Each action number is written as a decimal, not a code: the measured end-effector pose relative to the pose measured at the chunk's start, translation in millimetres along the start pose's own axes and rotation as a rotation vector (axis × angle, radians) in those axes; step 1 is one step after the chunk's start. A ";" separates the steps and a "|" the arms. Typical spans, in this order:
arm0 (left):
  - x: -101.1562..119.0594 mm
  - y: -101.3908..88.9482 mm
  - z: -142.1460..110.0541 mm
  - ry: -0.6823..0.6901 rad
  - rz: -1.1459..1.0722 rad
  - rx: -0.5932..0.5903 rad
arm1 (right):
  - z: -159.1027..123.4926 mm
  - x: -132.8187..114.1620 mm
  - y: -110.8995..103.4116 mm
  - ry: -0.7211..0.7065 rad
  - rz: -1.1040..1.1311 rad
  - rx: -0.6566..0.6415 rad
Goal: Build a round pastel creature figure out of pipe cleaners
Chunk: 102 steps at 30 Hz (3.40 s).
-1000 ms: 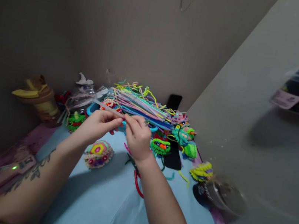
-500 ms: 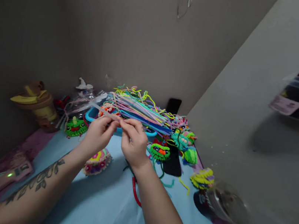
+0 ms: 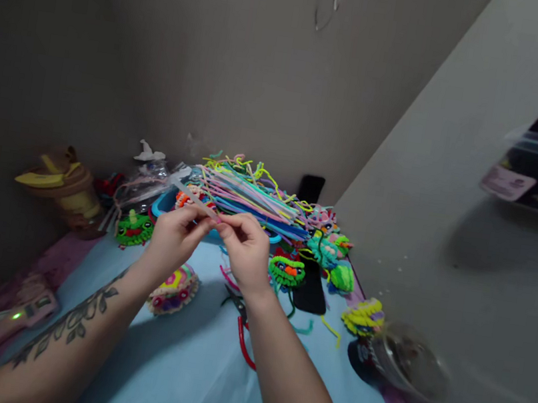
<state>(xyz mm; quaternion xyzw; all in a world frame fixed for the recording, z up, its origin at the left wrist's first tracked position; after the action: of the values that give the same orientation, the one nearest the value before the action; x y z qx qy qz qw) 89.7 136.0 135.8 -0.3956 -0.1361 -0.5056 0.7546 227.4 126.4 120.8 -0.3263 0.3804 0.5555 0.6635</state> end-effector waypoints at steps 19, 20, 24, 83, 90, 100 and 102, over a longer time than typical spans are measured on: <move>7.1 2.6 2.9 -0.192 -0.189 -0.097 | -5.0 -5.7 -5.7 -0.494 -0.640 0.146; 6.9 4.2 2.4 -0.189 -0.222 -0.080 | -5.9 -5.0 -5.5 -0.505 -0.645 0.160; 3.5 6.4 0.3 -0.192 -0.285 -0.008 | -10.0 -6.7 -2.8 -0.525 -0.620 0.187; -15.0 2.1 2.7 0.161 -0.055 0.001 | -2.7 9.7 3.6 0.066 -0.104 0.096; -10.6 6.8 2.6 -0.190 -0.262 -0.074 | -4.9 -6.2 -1.7 -0.204 -0.382 0.148; -9.9 18.4 -3.0 -0.436 -0.638 -0.112 | -4.3 -3.3 -2.0 -0.350 -0.568 0.125; -9.9 18.1 -2.3 -0.473 -0.725 -0.141 | -5.9 -2.9 -1.1 -0.370 -0.625 0.126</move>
<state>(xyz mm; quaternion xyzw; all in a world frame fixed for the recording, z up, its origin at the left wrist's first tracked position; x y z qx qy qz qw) 100.5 144.0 120.0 -0.4775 -0.4004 -0.6413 0.4477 227.4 119.8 120.4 -0.2792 0.1693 0.3511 0.8775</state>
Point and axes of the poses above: each hand's wrist, its own z-axis towards the middle knuckle, its own y-axis out of the palm, x = y × z, the point moved 3 cm from there along z, towards the middle knuckle, and after that the axes turned 4 degrees about y, right-handed, at the moved point
